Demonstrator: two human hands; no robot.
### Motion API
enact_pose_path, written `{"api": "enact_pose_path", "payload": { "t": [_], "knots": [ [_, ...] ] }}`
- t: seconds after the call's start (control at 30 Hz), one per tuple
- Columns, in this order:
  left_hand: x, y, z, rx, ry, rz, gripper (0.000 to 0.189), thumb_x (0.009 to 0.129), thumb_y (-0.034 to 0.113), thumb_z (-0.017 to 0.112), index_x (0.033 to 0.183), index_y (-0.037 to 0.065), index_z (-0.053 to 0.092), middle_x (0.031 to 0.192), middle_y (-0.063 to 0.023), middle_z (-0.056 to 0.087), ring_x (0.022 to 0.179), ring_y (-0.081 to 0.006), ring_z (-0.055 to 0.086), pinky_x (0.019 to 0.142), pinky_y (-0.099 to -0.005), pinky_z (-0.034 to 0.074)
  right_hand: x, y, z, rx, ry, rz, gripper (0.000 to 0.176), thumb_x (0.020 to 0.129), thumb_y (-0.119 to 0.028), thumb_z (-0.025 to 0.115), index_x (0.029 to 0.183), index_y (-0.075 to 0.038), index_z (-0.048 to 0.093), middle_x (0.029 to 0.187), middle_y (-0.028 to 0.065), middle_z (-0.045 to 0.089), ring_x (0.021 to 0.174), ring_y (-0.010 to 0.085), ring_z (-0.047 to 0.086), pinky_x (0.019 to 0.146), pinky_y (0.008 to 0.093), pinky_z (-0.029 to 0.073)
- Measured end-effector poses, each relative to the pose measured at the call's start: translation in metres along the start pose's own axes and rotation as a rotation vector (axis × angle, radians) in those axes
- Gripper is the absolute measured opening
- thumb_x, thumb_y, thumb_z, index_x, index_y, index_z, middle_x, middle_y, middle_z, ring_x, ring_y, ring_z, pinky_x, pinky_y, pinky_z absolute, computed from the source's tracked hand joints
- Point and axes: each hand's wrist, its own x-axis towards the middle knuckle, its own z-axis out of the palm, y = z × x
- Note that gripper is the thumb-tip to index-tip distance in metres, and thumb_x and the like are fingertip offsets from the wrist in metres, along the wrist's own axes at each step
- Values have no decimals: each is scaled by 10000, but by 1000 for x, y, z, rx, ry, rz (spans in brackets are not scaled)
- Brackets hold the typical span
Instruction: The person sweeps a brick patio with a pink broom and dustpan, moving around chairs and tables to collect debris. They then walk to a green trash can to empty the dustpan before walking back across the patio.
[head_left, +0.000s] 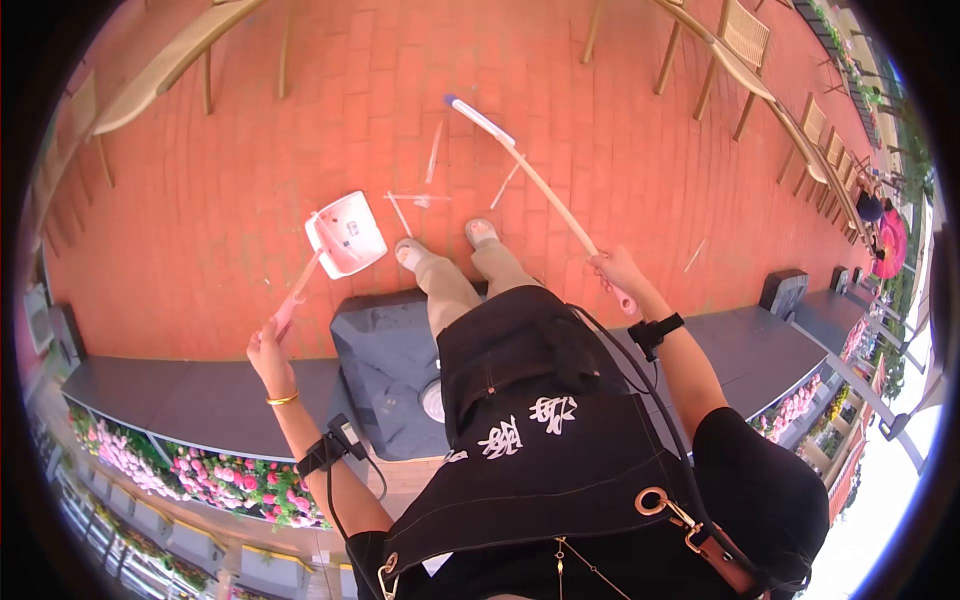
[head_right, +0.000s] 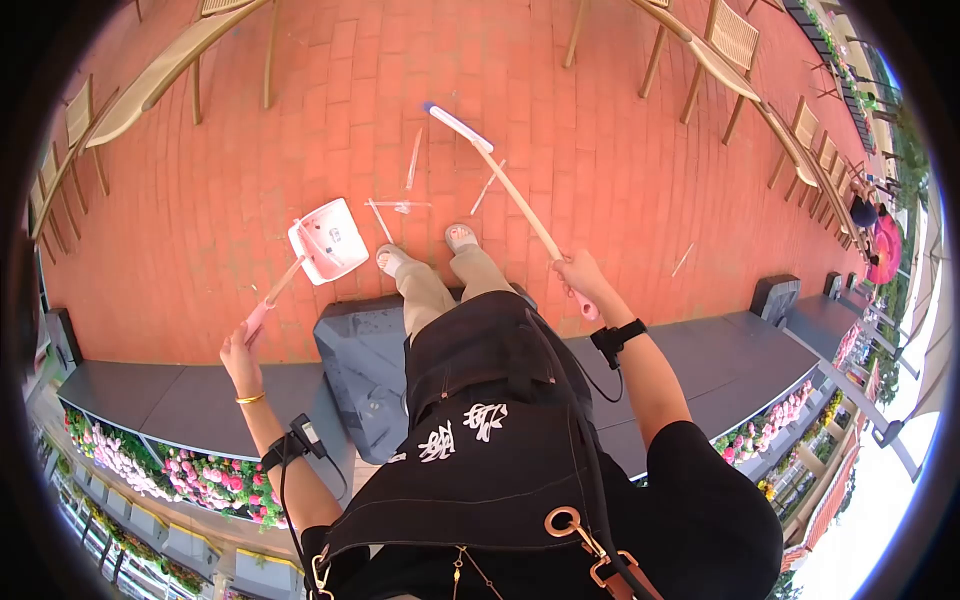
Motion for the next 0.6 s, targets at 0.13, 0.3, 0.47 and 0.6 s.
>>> {"api": "enact_pose_path", "payload": {
  "t": [0.13,0.3,0.47,0.6],
  "knots": [
    [-11,-10,10,-4,34,25,234,767,76,527,857,-129,461,882,-199,525,811,-256,569,745,-303,493,46,-8,9,-747,213,-176,212,733,-131,528,856,41,538,621,175,563,510,253,581,413,339,455],
    [-32,-20,20,-71,107,-25,170,771,63,513,796,-95,454,835,-167,532,786,-240,571,735,-310,492,67,51,10,-970,220,-396,174,728,-91,478,777,63,542,504,182,521,412,251,556,371,350,440],
    [-48,-20,16,-87,110,-4,226,761,67,516,850,-133,457,879,-206,528,798,-265,573,723,-313,503,-6,1,2,-707,1,-234,223,725,-129,520,832,63,556,555,204,550,462,315,570,442,398,468],
    [-44,-23,9,-61,124,-61,208,750,52,521,842,-125,462,855,-189,531,789,-251,575,698,-311,515,16,4,10,-860,53,-308,212,720,-115,511,831,60,555,545,199,548,452,301,569,426,388,466]
  ]
}}
